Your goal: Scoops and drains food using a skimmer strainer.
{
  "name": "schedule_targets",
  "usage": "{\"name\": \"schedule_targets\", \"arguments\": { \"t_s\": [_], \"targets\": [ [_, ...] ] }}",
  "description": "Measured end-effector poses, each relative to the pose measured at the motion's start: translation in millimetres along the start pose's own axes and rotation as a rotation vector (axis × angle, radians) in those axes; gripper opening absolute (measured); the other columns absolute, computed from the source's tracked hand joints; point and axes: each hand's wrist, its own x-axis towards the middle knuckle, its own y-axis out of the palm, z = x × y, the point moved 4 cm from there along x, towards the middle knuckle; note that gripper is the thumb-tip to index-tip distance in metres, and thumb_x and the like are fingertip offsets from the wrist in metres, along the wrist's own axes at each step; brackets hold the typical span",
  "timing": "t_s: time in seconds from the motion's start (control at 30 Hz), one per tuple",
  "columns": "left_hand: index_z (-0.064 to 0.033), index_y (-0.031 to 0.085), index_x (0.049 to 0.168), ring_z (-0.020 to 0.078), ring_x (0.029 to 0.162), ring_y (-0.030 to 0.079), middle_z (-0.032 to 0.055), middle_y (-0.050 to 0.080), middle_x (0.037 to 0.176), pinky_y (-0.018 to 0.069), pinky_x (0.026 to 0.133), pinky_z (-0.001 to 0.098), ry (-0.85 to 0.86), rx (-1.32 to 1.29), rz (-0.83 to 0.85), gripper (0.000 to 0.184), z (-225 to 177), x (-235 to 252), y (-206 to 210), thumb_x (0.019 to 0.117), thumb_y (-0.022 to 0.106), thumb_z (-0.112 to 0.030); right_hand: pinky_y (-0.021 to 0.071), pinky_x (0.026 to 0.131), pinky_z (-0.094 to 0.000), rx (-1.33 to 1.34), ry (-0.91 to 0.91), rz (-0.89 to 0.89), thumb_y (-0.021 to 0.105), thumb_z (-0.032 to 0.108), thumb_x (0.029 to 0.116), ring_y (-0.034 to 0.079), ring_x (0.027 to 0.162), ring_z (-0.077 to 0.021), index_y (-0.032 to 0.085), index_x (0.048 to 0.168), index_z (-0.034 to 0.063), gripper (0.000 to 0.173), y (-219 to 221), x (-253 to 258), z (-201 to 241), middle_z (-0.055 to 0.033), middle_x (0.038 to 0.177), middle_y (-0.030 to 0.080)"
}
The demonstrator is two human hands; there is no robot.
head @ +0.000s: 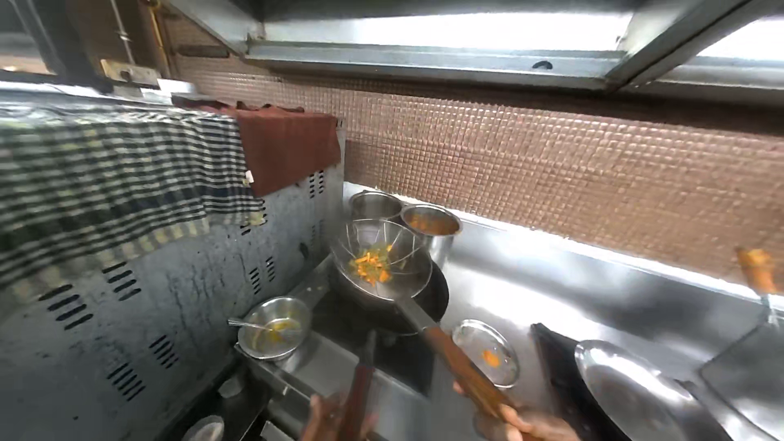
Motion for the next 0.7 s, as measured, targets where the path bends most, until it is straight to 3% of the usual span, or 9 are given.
{"name": "schedule_targets", "arguments": {
  "t_s": [0.03, 0.07, 0.1, 0.13, 0.17, 0.27, 0.4, 0.57, 0.7],
  "targets": [
    [-0.0071, 0.054, 0.139, 0.0327, 0.108, 0.07, 0.0188, 0.065, 0.133, 0.0603, 0.084, 0.0505, -0.12, -0.1, 0.123, 0.072, -12, 1, 25, 0.1031, 0.032, -0.065, 0.0495, 0.04, -0.0198, -0.053, 0.006, 0.005, 0.053, 0.015, 0.0978, 0.055, 0.049, -0.0073, 0.041, 0.146, 0.0113, 0.049, -12, 8, 0, -0.0028, 0.088, 0.058],
    [-0.0063, 0.059, 0.134, 0.0222, 0.093, 0.073, 0.0155, 0.069, 0.127, 0.0617, 0.072, 0.0372, -0.214, -0.145, 0.171, 0.062, -19, 3, 43, 0.1051, 0.037, -0.057, 0.0505, 0.041, -0.021, -0.092, 0.012, 0.012, 0.054, 0.014, 0.0975, 0.057, 0.05, -0.0081, 0.041, 0.145, 0.0134, 0.05, -24, 15, -2, -0.0024, 0.086, 0.059],
    [-0.0037, 0.059, 0.126, 0.0114, 0.067, 0.067, 0.0121, 0.071, 0.11, 0.057, 0.054, 0.024, -0.277, -0.186, 0.171, 0.045, -23, 6, 58, 0.1084, 0.039, -0.04, 0.0515, 0.041, -0.0217, -0.116, 0.011, 0.019, 0.055, 0.014, 0.0972, 0.058, 0.051, -0.0086, 0.04, 0.145, 0.0146, 0.05, -34, 23, -3, -0.0022, 0.085, 0.059],
    [-0.0024, 0.055, 0.12, 0.0073, 0.052, 0.059, 0.0083, 0.066, 0.092, 0.0521, 0.044, 0.0186, -0.334, -0.23, 0.164, 0.03, -23, 6, 69, 0.108, 0.039, -0.025, 0.0529, 0.043, -0.0228, -0.117, 0.009, 0.036, 0.056, 0.013, 0.0971, 0.059, 0.052, -0.01, 0.04, 0.145, 0.0142, 0.051, -44, 31, -2, -0.0031, 0.085, 0.059],
    [-0.0019, 0.052, 0.119, 0.006, 0.046, 0.055, 0.0061, 0.062, 0.082, 0.0492, 0.041, 0.0171, -0.366, -0.25, 0.145, 0.023, -21, 5, 78, 0.1064, 0.039, -0.016, 0.0537, 0.044, -0.0234, -0.13, 0.005, 0.05, 0.057, 0.013, 0.0967, 0.06, 0.053, -0.0108, 0.04, 0.146, 0.0135, 0.052, -54, 39, 2, -0.0038, 0.085, 0.06],
    [-0.0013, 0.054, 0.119, 0.0062, 0.047, 0.052, 0.0047, 0.059, 0.079, 0.048, 0.041, 0.0176, -0.388, -0.236, 0.096, 0.024, -15, -2, 91, 0.106, 0.038, -0.014, 0.0552, 0.045, -0.0229, -0.206, 0.041, 0.029, 0.061, 0.015, 0.0958, 0.061, 0.053, -0.0104, 0.041, 0.144, 0.015, 0.052, -87, 56, 12, -0.0031, 0.082, 0.059],
    [0.0004, 0.055, 0.118, 0.0073, 0.048, 0.056, 0.01, 0.064, 0.09, 0.0492, 0.04, 0.0174, -0.447, -0.311, 0.153, 0.029, -28, 5, 78, 0.1052, 0.037, -0.019, 0.0528, 0.043, -0.0209, -0.353, 0.072, -0.168, 0.053, 0.038, 0.1034, 0.057, 0.049, -0.0076, 0.045, 0.145, 0.018, 0.047, -123, 57, 21, -0.0019, 0.079, 0.058],
    [-0.0006, 0.057, 0.121, 0.0073, 0.05, 0.055, 0.0128, 0.067, 0.097, 0.0456, 0.041, 0.0178, -0.389, -0.112, 0.066, 0.034, -25, -1, 72, 0.1068, 0.034, -0.022, 0.052, 0.044, -0.0235, -0.523, 0.082, -0.249, 0.042, 0.044, 0.1054, 0.06, 0.054, -0.0111, 0.049, 0.146, 0.0149, 0.051, -133, 41, 31, -0.0102, 0.094, 0.067],
    [0.0, 0.056, 0.126, 0.0105, 0.055, 0.06, 0.017, 0.069, 0.106, 0.048, 0.044, 0.0201, -0.357, -0.096, 0.057, 0.039, -23, -2, 71, 0.1064, 0.032, -0.024, 0.057, 0.051, -0.0295, -0.524, 0.092, -0.198, 0.038, 0.049, 0.1067, 0.068, 0.068, -0.0185, 0.048, 0.147, 0.014, 0.055, -129, 29, 32, -0.0147, 0.104, 0.07]
  ]
}}
